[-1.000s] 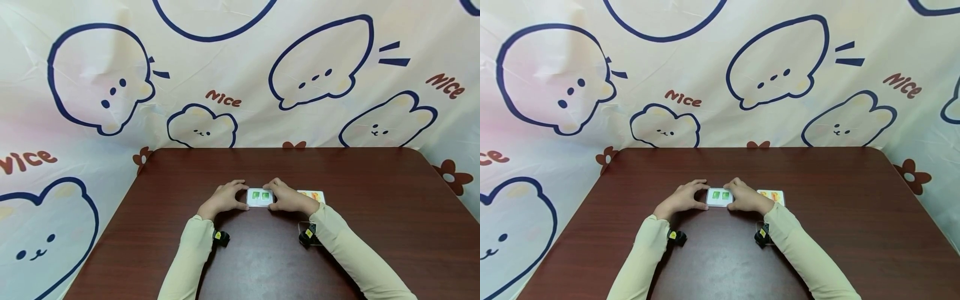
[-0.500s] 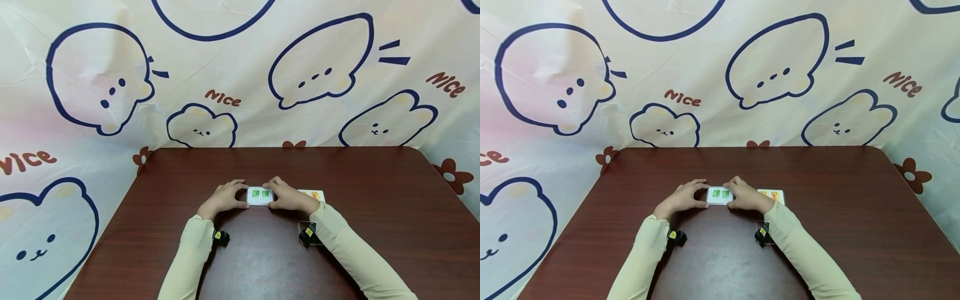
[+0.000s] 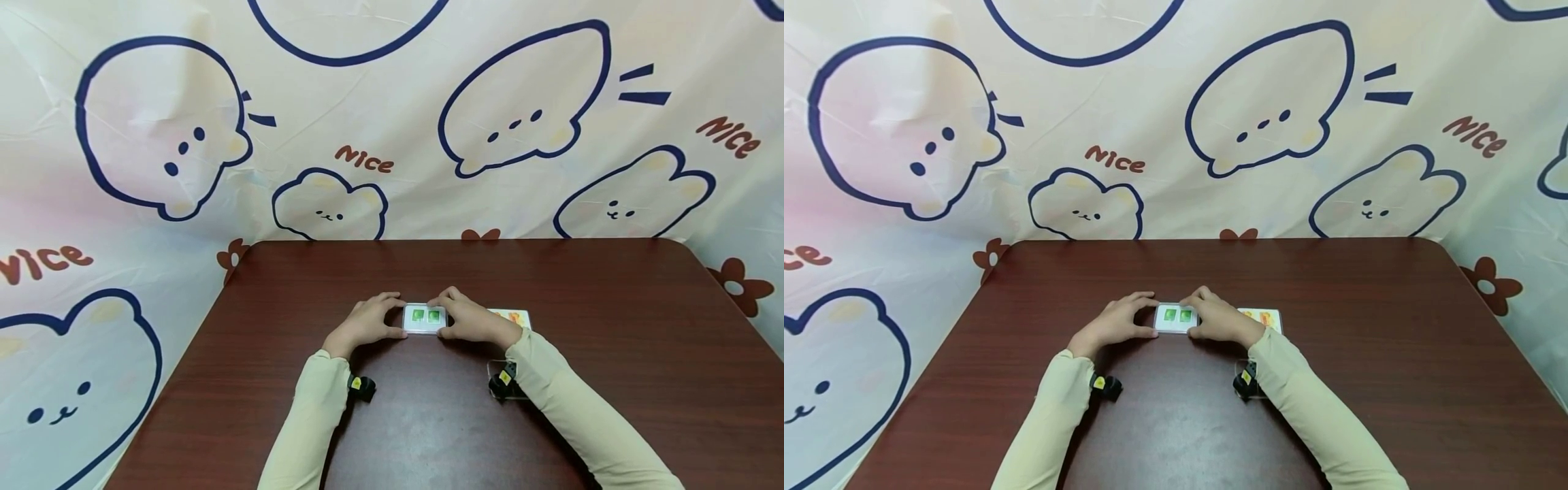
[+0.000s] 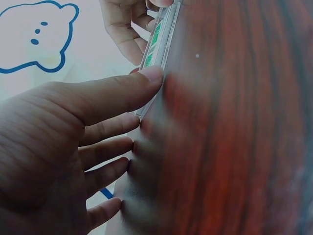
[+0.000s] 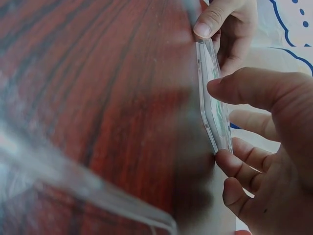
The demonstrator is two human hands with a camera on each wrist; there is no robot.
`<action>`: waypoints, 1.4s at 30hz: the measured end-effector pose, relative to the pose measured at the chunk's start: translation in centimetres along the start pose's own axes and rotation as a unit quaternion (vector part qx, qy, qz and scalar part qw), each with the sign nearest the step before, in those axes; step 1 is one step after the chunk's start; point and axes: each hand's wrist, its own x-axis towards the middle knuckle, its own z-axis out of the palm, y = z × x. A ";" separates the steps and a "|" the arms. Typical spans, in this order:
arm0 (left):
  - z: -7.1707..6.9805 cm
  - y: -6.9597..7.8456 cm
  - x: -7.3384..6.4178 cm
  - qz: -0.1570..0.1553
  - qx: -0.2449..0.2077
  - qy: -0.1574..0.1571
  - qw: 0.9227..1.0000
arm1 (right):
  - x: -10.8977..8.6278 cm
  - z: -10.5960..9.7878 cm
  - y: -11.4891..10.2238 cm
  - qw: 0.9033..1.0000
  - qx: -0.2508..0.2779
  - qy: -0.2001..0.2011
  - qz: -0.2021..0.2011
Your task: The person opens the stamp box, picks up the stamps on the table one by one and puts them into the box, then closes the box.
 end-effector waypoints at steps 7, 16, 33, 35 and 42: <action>0.1 0.1 0.2 -0.001 0.005 0.003 1.000 | -0.1 -0.1 0.1 1.000 0.004 0.007 0.002; 0.1 0.3 0.3 0.000 0.008 0.003 1.000 | -0.4 -0.4 0.0 1.000 -0.002 0.011 0.004; 0.3 0.4 0.5 -0.003 0.003 0.000 1.000 | -1.0 -0.7 0.3 1.000 0.002 0.008 0.020; 0.3 0.3 0.4 -0.004 -0.005 0.001 1.000 | -1.3 -0.8 0.3 1.000 0.001 0.009 0.021; 0.1 -0.1 0.2 -0.008 -0.039 0.013 0.999 | -2.5 -1.4 0.3 1.000 -0.003 0.017 0.007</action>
